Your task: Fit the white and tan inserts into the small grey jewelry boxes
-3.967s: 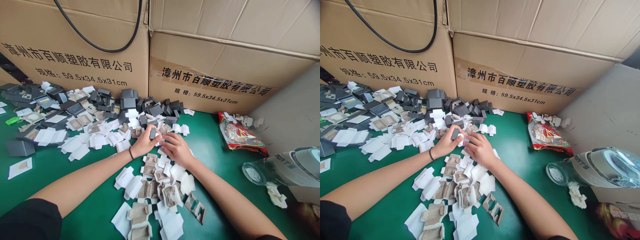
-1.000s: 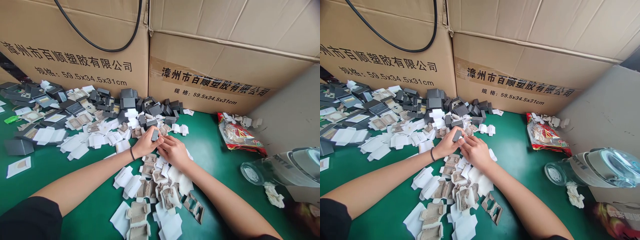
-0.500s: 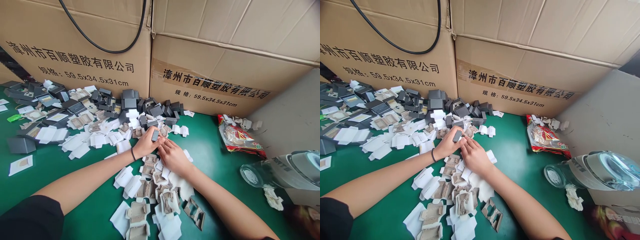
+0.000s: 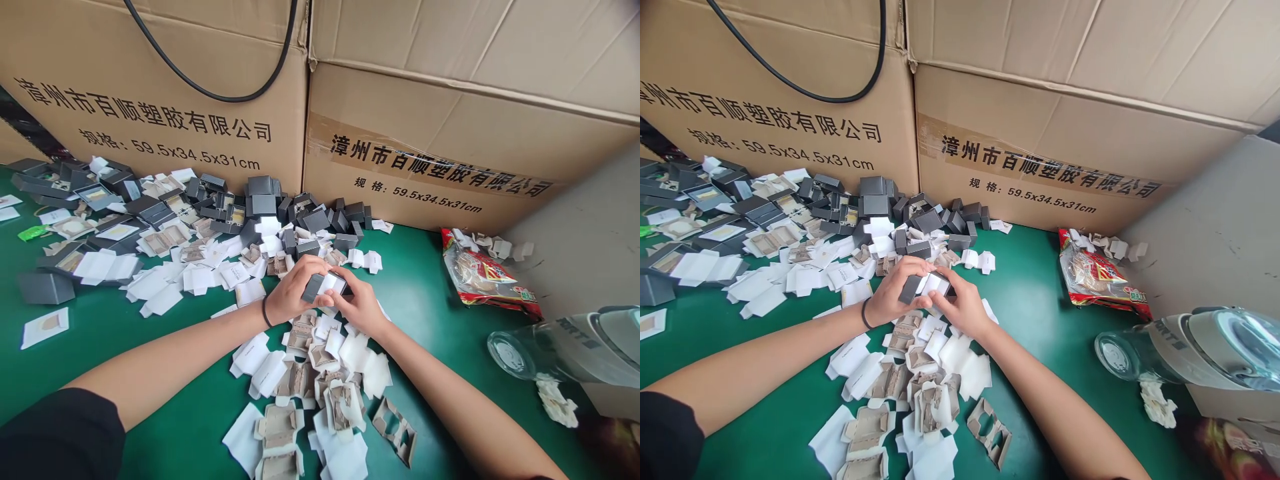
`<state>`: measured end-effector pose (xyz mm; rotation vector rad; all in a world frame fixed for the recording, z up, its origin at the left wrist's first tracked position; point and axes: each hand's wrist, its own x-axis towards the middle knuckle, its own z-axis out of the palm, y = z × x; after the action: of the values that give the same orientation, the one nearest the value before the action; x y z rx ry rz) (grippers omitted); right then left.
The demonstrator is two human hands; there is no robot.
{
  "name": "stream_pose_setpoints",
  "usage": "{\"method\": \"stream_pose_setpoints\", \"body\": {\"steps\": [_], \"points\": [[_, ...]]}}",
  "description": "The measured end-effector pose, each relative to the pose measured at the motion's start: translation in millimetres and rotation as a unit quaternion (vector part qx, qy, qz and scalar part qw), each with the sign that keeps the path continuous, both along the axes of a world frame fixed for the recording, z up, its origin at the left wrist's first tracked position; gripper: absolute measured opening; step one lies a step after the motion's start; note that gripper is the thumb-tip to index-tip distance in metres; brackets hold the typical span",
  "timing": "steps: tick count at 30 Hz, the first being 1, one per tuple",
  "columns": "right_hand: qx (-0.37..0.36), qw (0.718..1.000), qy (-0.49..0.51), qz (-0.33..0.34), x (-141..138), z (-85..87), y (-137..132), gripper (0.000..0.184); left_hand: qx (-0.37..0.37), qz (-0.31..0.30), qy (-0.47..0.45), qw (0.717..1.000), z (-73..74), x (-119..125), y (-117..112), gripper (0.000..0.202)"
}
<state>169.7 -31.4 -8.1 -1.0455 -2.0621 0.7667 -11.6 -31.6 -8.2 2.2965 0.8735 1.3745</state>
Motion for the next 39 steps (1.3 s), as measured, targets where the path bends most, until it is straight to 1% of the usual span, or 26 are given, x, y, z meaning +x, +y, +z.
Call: {"method": "stream_pose_setpoints", "body": {"steps": [2,5,8,10,14,18,21,23,25,27,29,31,35,39], "points": [[-0.03,1.0,0.002,0.008,1.1,0.2,0.4,0.047,0.025,-0.03,0.009,0.999,-1.4,-0.3,0.0,0.04],[-0.046,0.999,0.009,0.022,1.4,-0.5,1.6,0.054,0.053,-0.07,0.036,0.995,-2.6,0.2,0.7,0.037],[-0.059,0.998,0.032,0.014,0.0,-1.5,2.4,0.05,0.055,-0.085,0.039,0.994,-2.7,2.1,0.2,0.033],[-0.062,0.996,0.056,-0.001,-1.1,-2.1,3.2,0.044,0.028,-0.062,0.033,0.997,-2.0,4.0,-0.9,0.031],[-0.059,0.994,0.087,-0.027,-1.9,-3.4,6.3,0.036,-0.021,0.012,0.037,0.999,0.9,6.8,-2.7,0.029],[-0.051,0.994,0.068,-0.063,-3.2,-4.1,5.8,0.035,-0.076,0.056,0.057,0.994,4.2,7.0,-3.3,0.028],[-0.039,0.995,0.041,-0.078,-4.3,-2.6,2.5,0.036,-0.117,0.082,0.065,0.988,5.9,6.6,-3.8,0.028],[-0.038,0.995,0.03,-0.083,-4.2,-0.9,0.7,0.032,-0.125,0.08,0.065,0.987,6.5,6.4,-4.0,0.027],[-0.04,0.995,0.022,-0.086,-3.6,0.5,0.1,0.029,-0.123,0.059,0.071,0.988,6.6,6.1,-4.0,0.026],[-0.035,0.996,0.011,-0.079,-2.6,1.0,0.2,0.029,-0.119,0.032,0.079,0.989,6.4,5.5,-3.9,0.027],[-0.026,0.997,0.001,-0.067,-2.0,1.0,0.4,0.03,-0.119,0.018,0.085,0.989,6.1,5.1,-4.0,0.029],[-0.027,0.998,-0.002,-0.064,-1.9,1.4,0.2,0.03,-0.123,0.023,0.086,0.988,6.0,4.9,-4.3,0.031],[-0.052,0.996,0.012,-0.075,-1.8,2.5,0.4,0.027,-0.133,0.034,0.09,0.986,6.2,5.7,-5.0,0.034],[-0.076,0.994,0.031,-0.078,-0.4,-1.1,3.6,0.03,-0.153,0.039,0.09,0.983,6.8,6.7,-3.9,0.037]]}}
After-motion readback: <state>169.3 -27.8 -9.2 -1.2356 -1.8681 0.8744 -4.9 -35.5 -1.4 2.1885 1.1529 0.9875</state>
